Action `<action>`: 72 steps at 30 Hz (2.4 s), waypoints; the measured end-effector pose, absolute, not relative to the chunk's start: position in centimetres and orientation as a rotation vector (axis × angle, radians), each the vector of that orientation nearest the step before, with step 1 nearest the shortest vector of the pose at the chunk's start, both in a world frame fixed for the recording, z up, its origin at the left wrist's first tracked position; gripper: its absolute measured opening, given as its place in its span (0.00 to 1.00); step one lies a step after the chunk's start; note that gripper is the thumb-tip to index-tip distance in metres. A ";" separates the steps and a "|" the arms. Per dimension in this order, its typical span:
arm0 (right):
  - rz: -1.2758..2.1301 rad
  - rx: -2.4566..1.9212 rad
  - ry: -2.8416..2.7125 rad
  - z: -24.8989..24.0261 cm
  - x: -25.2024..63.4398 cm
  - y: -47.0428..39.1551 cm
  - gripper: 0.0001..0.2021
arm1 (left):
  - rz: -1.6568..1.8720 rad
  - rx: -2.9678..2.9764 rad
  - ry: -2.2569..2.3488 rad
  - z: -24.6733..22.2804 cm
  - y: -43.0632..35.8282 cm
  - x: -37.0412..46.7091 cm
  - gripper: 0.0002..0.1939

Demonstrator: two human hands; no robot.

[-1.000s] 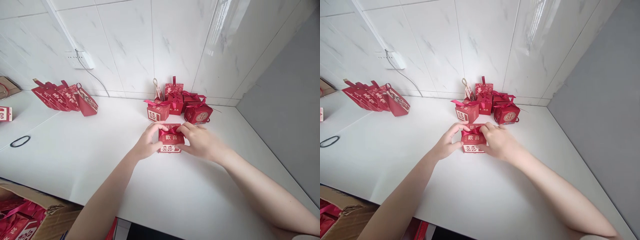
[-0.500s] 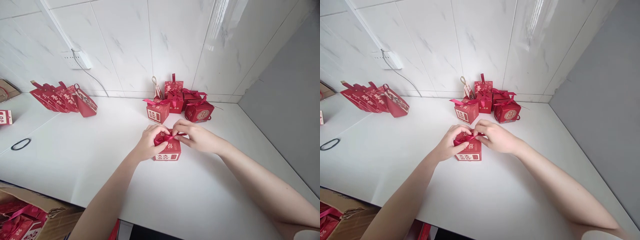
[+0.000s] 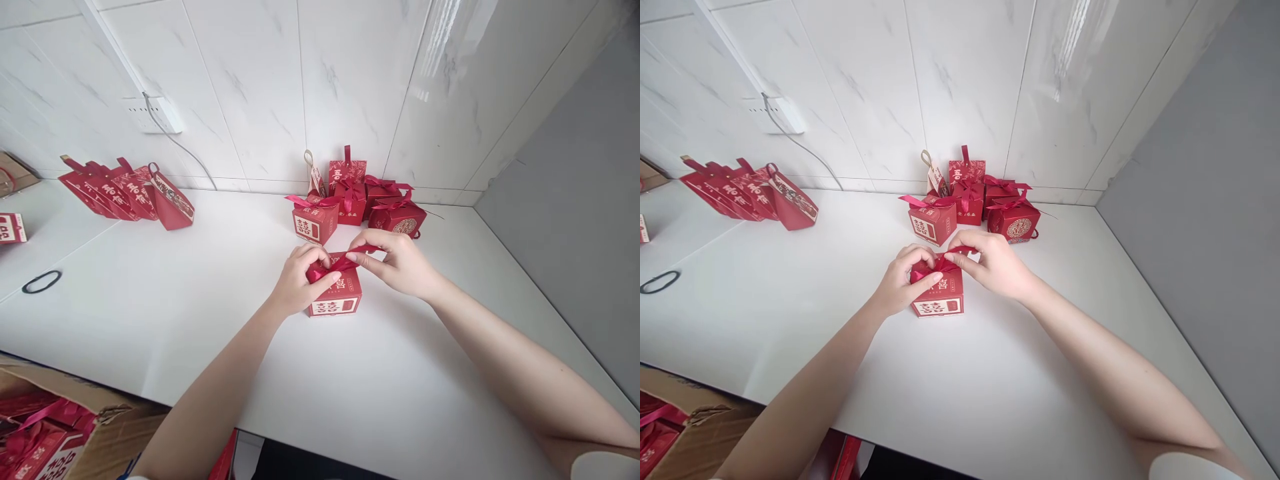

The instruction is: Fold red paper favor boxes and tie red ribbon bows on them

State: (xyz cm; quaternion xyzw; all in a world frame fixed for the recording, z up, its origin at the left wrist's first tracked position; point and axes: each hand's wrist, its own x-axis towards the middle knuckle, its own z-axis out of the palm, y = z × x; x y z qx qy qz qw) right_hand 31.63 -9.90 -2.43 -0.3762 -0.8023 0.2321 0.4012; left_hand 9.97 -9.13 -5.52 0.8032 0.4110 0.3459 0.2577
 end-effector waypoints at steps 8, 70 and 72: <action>0.640 -0.937 -1.890 -2.4 31.6 -9.8 0.08 | 0.997 2.061 1.171 -6.1 -8.8 10.2 0.03; 0.261 -1.579 -1.871 -1.9 37.2 -7.0 0.05 | 0.883 1.862 1.153 -4.2 -9.2 8.4 0.10; 0.275 -1.548 -1.895 -1.0 37.5 -7.6 0.06 | 0.914 1.799 1.098 -3.8 -9.1 7.8 0.11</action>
